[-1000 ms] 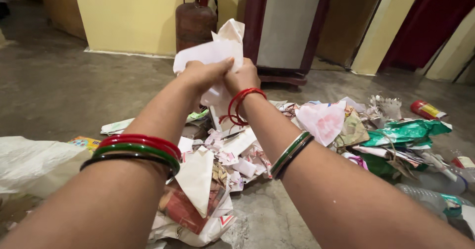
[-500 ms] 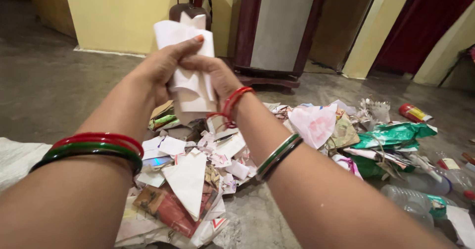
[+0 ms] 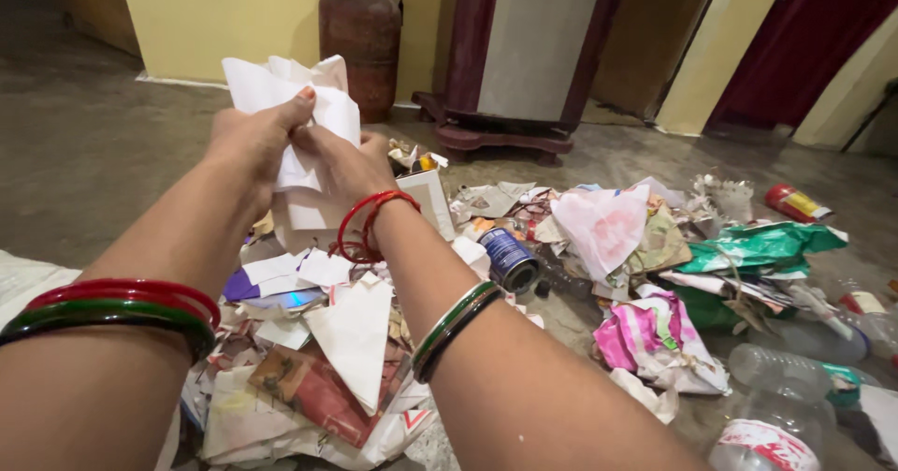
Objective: The person sorts through a pile of mixed waste on the floor, picking up and folding paper, plastic bags, and bottles. They place selected items into a large white sack while discarding others back onto the pile.
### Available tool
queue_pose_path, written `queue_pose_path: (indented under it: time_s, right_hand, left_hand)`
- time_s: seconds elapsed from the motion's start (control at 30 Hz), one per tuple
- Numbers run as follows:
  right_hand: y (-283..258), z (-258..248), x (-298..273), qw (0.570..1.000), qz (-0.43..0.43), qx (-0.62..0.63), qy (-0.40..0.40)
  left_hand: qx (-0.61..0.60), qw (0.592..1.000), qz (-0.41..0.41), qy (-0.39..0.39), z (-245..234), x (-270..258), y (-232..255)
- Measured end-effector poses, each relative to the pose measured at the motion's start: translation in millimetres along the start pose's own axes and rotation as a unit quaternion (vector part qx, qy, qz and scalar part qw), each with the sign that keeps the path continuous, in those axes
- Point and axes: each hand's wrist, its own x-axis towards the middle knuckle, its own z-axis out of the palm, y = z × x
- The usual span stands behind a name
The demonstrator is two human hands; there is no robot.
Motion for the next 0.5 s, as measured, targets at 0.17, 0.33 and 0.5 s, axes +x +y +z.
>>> queue_pose_path:
  time_s: [0.17,0.33,0.5]
  right_hand:
    - [35,-3,14,0.998,0.044,-0.012,-0.031]
    - [43,-4,11,0.986,-0.002,-0.161,0.043]
    - [39,1,2,0.896,-0.010,-0.381,0.228]
  left_hand:
    - [0.037,0.999,-0.027,0.023,-19,15,-17]
    - [0.050,0.998,-0.033,0.034,-16,26,-29]
    - [0.034,0.998,-0.059,0.016,-11,37,-47]
